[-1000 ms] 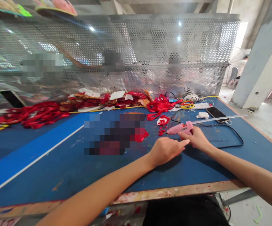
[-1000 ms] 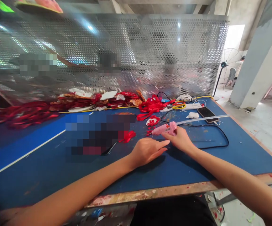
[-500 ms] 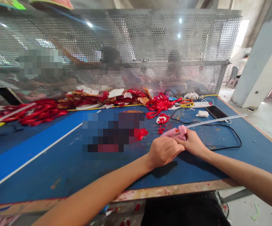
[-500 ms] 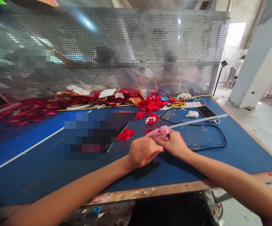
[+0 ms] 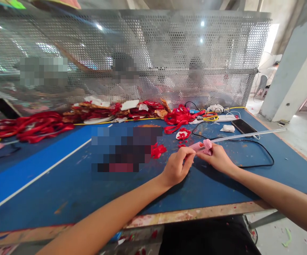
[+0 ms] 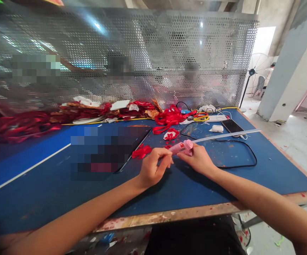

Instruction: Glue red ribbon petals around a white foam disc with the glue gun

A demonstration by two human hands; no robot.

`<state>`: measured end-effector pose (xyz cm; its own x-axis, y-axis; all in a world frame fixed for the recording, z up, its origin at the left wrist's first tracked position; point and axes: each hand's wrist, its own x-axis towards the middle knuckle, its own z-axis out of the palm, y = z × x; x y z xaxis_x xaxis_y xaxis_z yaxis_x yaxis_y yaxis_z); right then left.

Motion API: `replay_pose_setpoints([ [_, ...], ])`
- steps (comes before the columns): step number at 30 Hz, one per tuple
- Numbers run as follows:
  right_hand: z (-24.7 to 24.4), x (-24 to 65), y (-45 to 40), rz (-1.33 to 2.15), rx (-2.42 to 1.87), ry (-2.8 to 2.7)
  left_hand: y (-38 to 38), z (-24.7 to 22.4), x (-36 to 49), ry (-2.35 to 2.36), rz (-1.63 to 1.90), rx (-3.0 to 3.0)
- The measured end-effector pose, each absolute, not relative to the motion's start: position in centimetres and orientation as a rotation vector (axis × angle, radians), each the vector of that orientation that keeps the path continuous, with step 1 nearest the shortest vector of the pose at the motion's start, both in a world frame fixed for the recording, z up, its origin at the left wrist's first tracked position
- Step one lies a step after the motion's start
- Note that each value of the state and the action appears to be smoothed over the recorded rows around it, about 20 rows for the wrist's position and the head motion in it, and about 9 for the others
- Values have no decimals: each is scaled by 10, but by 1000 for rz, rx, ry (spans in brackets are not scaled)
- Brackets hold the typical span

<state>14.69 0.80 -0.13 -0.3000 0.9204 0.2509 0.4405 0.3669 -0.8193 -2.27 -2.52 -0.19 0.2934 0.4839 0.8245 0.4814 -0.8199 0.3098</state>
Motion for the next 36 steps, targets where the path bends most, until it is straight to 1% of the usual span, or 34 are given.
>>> replay_pose_setpoints([
  [6, -5, 148, 8, 808, -1167, -1908, -24, 6, -23, 1061, 1493, 2794],
  [11, -6, 148, 8, 790, -1173, -1926, -21, 5, -28, 1086, 1513, 3047],
  [16, -3, 149, 12, 864, -1191, -1867, -19, 7, -33, 1122, 1516, 3285],
  [22, 6, 152, 14, 1042, -1286, -1796, -13, 9, -36, 1256, 1385, 3233],
  [27, 8, 153, 13, 1093, -1294, -1734, -13, 10, -40, 1423, 1322, 3224],
  [36, 5, 158, 14, 1236, -1260, -1619, -9, 14, -54, 1467, 1447, 3054],
])
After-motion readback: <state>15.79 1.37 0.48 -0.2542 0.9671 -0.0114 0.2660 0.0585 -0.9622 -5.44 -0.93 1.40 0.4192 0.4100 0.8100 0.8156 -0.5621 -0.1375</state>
